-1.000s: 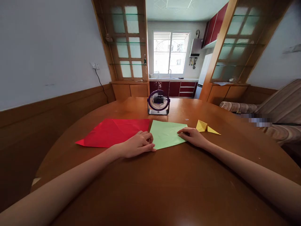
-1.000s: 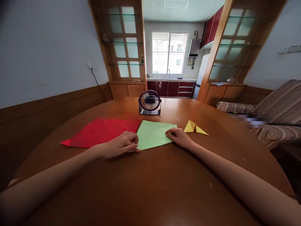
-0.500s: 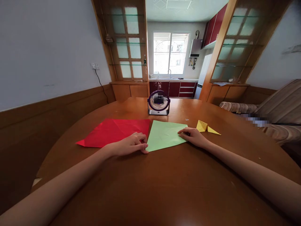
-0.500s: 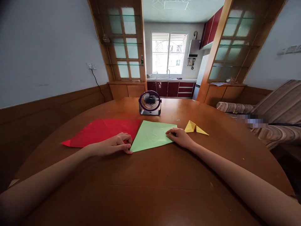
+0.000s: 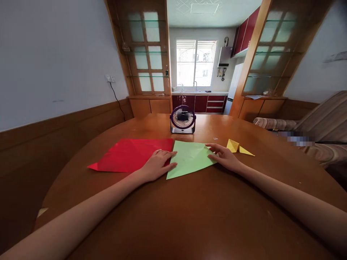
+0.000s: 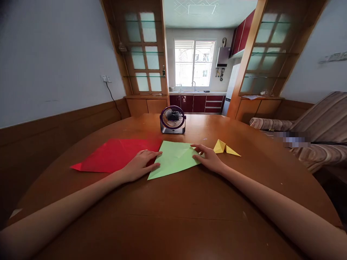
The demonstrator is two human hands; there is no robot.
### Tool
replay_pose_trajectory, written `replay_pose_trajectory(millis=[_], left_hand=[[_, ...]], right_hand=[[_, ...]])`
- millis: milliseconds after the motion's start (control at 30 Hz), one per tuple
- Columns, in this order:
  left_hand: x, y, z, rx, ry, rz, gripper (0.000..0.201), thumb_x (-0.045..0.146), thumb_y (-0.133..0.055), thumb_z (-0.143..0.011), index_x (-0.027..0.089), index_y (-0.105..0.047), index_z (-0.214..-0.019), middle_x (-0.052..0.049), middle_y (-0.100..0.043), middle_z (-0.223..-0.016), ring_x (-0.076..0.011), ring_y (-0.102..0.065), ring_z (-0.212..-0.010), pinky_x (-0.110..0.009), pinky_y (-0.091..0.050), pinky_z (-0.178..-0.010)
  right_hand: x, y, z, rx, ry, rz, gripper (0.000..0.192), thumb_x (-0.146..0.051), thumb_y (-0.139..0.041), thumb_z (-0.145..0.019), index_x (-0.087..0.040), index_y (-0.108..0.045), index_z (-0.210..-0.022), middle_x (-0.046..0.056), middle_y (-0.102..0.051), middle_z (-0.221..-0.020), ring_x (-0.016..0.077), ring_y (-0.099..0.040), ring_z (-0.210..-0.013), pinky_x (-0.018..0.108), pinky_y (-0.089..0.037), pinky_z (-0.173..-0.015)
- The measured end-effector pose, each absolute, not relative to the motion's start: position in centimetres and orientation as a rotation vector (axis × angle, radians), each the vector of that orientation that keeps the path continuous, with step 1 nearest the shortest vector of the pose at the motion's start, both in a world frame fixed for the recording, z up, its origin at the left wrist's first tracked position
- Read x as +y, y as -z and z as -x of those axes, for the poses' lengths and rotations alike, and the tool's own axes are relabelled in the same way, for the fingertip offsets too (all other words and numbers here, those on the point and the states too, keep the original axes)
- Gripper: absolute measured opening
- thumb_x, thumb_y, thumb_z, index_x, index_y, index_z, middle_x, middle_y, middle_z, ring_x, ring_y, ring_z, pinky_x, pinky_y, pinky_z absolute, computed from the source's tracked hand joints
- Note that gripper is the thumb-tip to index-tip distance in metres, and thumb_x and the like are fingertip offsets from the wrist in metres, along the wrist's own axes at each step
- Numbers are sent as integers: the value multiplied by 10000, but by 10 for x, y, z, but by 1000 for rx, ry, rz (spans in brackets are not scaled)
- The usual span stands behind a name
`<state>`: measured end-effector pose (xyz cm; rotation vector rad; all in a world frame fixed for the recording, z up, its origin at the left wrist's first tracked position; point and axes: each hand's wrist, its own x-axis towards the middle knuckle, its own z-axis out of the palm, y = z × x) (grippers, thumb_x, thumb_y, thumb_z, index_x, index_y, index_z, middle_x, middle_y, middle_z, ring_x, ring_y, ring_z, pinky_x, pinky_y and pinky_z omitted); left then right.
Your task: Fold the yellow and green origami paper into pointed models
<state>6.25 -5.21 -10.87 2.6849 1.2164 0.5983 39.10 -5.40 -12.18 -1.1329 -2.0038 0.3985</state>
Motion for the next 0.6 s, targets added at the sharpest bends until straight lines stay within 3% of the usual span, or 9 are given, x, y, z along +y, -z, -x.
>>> replay_pose_trajectory(millis=[100,267,333,500,600], left_hand=[[-53,114,-73,1215,-654,-2674,514,413,-546,-897,241,-476,-1377,-76,-593,-1316,-264,-536,-1192,-510,-231,-1123],[-55,110,-81,1204,-846,-2533,317,268,-599,-842,209,-669,-1146,-48,-687,-946,-214,-619,-896,-387,-446,-894],[-56,107,-78,1190,-919,-2488,277,273,-585,-850,201,-695,-1093,-52,-674,-929,-205,-614,-878,-360,-459,-847],[-60,102,-65,1212,-1063,-2529,302,357,-551,-881,200,-707,-1087,-68,-673,-960,-232,-592,-943,-410,-430,-885],[-60,100,-57,1199,-1068,-2619,306,368,-500,-916,216,-706,-1085,-56,-669,-934,-222,-583,-927,-435,-408,-906]], right_hand=[[-57,121,-391,-1978,-479,1036,477,-370,-609,-841,-242,-544,-1295,54,-640,-962,201,-590,-889,373,-483,-813],[-61,117,-386,-1846,-753,907,498,-349,-659,-800,-246,-555,-1276,52,-618,-934,185,-591,-858,352,-494,-796],[-64,115,-384,-1801,-832,882,470,-335,-672,-782,-246,-587,-1237,48,-616,-911,176,-588,-830,339,-492,-781],[-67,112,-386,-1839,-880,896,216,-295,-603,-790,-217,-720,-953,55,-625,-866,183,-572,-808,348,-477,-766],[-67,109,-390,-1964,-868,847,206,-303,-558,-811,-205,-739,-806,65,-630,-847,201,-578,-820,366,-471,-779]])
